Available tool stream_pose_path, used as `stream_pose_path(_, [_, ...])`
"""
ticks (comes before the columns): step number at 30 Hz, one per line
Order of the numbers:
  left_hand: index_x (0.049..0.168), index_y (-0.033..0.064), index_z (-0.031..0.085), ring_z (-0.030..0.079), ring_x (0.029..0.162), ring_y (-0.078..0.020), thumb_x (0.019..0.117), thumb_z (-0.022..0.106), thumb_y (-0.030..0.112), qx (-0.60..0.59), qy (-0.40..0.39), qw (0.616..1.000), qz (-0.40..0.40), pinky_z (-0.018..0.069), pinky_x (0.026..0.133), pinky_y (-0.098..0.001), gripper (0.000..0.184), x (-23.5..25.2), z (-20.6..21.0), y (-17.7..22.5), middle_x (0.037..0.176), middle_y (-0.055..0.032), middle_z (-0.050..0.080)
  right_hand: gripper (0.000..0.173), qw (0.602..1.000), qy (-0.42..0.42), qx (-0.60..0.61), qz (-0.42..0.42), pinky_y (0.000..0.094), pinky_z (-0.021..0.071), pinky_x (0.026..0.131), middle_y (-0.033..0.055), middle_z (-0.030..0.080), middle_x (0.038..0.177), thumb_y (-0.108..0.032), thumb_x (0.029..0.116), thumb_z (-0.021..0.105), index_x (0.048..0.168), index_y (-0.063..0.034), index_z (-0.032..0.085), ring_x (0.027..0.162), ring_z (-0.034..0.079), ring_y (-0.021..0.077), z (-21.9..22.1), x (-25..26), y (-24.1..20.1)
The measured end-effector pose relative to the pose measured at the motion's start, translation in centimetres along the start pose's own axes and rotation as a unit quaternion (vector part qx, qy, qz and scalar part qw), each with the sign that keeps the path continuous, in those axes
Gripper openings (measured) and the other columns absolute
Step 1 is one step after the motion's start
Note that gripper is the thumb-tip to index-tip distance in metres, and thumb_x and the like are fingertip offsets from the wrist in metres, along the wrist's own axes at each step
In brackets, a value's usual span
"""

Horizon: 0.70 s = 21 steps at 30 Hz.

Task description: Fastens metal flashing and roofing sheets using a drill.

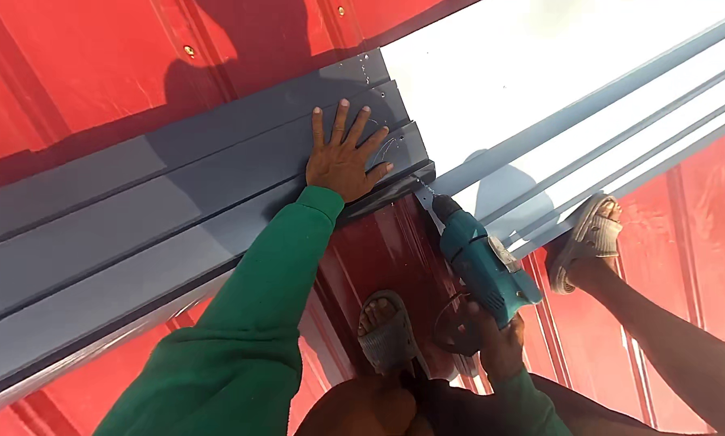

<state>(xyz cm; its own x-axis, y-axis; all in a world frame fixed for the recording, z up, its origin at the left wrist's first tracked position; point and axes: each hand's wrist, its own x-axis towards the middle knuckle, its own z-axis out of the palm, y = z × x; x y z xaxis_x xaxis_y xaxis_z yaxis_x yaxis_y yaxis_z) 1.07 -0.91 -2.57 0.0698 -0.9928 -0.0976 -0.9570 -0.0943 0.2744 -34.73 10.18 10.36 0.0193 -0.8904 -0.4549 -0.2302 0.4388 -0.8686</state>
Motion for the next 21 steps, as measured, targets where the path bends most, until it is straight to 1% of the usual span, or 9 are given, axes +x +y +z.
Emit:
stream_pose_path(3, [0.16,0.0364,0.036,0.006,0.159,-0.0398,0.0965,0.023,0.079,0.003,-0.01,1.0,-0.003,-0.0033,0.119,-0.0746,0.077,0.1,-0.3,0.1,0.172,-0.0051,0.02,0.059,0.999,-0.009,0.04,0.013,0.0383,0.0644,0.067,0.0121,0.073,0.089,-0.033,0.0845,0.082,0.119,0.0069,0.055,0.073,0.073,0.0221,-0.1,0.0,0.3])
stream_pose_path(7, [0.159,0.0367,0.037,0.006,0.16,-0.0384,0.096,0.023,0.08,0.005,-0.018,1.0,-0.013,-0.0031,0.12,-0.0731,0.078,0.2,-0.6,0.2,0.173,-0.0044,0.02,0.062,0.997,-0.017,0.071,0.015,0.04,0.0647,0.068,0.0155,0.073,0.093,-0.033,0.0843,0.082,0.121,0.0078,0.053,0.074,0.073,0.0249,0.0,0.0,0.9])
stream_pose_path(10, [0.159,0.0368,0.037,0.006,0.16,-0.0381,0.0956,0.023,0.081,0.011,-0.024,1.0,-0.016,-0.0028,0.121,-0.0726,0.079,0.2,-0.6,0.2,0.173,-0.0042,0.019,0.057,0.997,-0.025,0.076,0.007,0.0377,0.0642,0.069,0.0134,0.074,0.093,-0.033,0.0868,0.08,0.12,0.0069,0.055,0.075,0.073,0.0222,0.0,-0.2,1.1])
stream_pose_path(13, [0.159,0.037,0.036,0.006,0.16,-0.0378,0.0954,0.022,0.081,0.017,-0.026,0.999,-0.016,-0.0026,0.121,-0.0726,0.079,0.2,-0.8,0.3,0.173,-0.004,0.019,0.054,0.997,-0.022,0.076,0.009,0.0356,0.0639,0.069,0.0111,0.074,0.091,-0.033,0.0871,0.08,0.117,0.0052,0.057,0.074,0.073,0.0201,0.0,-0.3,1.0])
stream_pose_path(15, [0.16,0.0372,0.036,0.006,0.16,-0.0373,0.0956,0.022,0.08,0.019,-0.03,0.999,-0.019,-0.0028,0.121,-0.0723,0.078,0.2,-1.0,0.3,0.173,-0.0037,0.019,0.055,0.997,-0.027,0.078,0.009,0.0358,0.0639,0.068,0.0115,0.074,0.09,-0.035,0.0872,0.08,0.117,0.005,0.057,0.073,0.073,0.0205,0.0,-0.2,1.0])
stream_pose_path(18, [0.16,0.0369,0.036,0.006,0.16,-0.0373,0.096,0.023,0.08,0.018,-0.032,0.999,-0.02,-0.0029,0.121,-0.0719,0.078,0.2,-0.9,0.3,0.173,-0.004,0.019,0.053,0.996,-0.038,0.083,0.008,0.0357,0.0639,0.068,0.0126,0.074,0.092,-0.033,0.0891,0.078,0.119,0.0058,0.056,0.074,0.073,0.021,-0.1,0.0,0.9])
stream_pose_path(21, [0.16,0.0368,0.036,0.007,0.16,-0.0377,0.0955,0.023,0.08,0.021,-0.026,0.999,-0.018,-0.0018,0.121,-0.072,0.079,0.3,-0.9,0.3,0.173,-0.0044,0.02,0.054,0.995,-0.036,0.088,0.006,0.0363,0.0638,0.066,0.0137,0.074,0.09,-0.032,0.0881,0.079,0.118,0.0062,0.055,0.072,0.073,0.0219,-0.3,0.1,1.1])
